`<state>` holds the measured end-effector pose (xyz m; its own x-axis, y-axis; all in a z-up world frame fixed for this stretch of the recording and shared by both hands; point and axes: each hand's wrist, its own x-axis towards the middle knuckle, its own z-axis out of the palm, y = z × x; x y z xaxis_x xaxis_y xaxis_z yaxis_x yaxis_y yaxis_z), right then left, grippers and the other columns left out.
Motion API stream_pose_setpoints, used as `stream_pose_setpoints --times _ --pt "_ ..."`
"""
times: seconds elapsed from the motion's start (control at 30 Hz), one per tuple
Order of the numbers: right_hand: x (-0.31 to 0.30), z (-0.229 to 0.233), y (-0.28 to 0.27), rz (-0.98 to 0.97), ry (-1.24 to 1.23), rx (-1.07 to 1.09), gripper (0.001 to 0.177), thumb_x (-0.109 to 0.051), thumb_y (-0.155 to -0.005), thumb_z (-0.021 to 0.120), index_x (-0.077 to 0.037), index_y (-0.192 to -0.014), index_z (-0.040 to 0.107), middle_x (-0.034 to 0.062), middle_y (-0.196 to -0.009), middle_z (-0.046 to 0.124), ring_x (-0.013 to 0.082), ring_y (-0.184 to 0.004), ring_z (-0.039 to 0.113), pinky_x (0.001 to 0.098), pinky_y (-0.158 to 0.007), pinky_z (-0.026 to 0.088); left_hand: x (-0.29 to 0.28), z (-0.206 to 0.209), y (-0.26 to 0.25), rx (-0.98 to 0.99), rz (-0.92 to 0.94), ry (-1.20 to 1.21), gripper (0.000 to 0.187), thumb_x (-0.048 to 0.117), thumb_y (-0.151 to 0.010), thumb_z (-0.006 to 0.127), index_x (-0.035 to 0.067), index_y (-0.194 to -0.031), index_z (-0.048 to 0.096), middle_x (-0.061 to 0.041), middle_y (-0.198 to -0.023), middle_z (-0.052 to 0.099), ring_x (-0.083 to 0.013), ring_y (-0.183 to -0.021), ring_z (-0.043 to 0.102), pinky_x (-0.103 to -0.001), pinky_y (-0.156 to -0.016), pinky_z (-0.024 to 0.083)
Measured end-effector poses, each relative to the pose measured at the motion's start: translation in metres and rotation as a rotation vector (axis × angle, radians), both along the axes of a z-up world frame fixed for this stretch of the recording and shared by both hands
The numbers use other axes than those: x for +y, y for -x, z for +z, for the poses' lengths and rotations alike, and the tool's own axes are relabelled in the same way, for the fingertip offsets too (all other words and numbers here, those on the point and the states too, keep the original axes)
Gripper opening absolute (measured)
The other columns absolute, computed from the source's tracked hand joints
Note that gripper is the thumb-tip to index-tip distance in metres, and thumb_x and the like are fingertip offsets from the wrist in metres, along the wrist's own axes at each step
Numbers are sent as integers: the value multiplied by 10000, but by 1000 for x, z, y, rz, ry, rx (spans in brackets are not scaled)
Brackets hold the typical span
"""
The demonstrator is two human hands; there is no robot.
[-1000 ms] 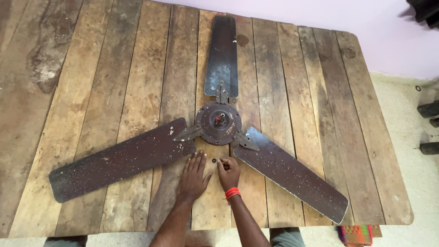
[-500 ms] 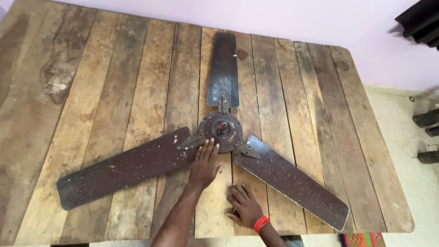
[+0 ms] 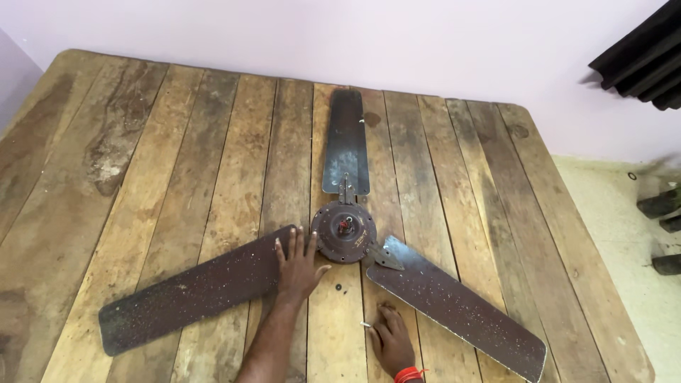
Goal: The person uses a screwdriver to tighten screws on the central hub of a ceiling fan lying on a wooden table. The hands hold the fan steady while turning the screwdriver on multiple fasteners around the hub.
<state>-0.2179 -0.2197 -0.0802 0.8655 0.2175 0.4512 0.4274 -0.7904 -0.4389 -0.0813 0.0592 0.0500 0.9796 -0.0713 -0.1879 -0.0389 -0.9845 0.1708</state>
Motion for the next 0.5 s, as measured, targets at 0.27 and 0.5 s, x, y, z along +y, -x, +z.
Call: stream_pose_setpoints --times 0.27,0.5 --pt "21 9 -29 -153 48 44 185 -224 -964 644 -46 -968 692 122 -1089 675 353 -1069 615 465 -915 485 31 -11 15 -80 -32 -18 997 629 -883 650 222 -1637 140 -161 -1714 23 -345 -1587 6 -619 -1247 72" --pt "75 57 -84 -143 -315 -68 100 -143 -951 684 -46 -975 695 125 -828 622 315 -674 625 385 -606 500 33 -28 23 -133 -21 8 899 535 -923 631 198 -1625 182 -177 -1708 41 -354 -1582 27 -652 -1234 66"
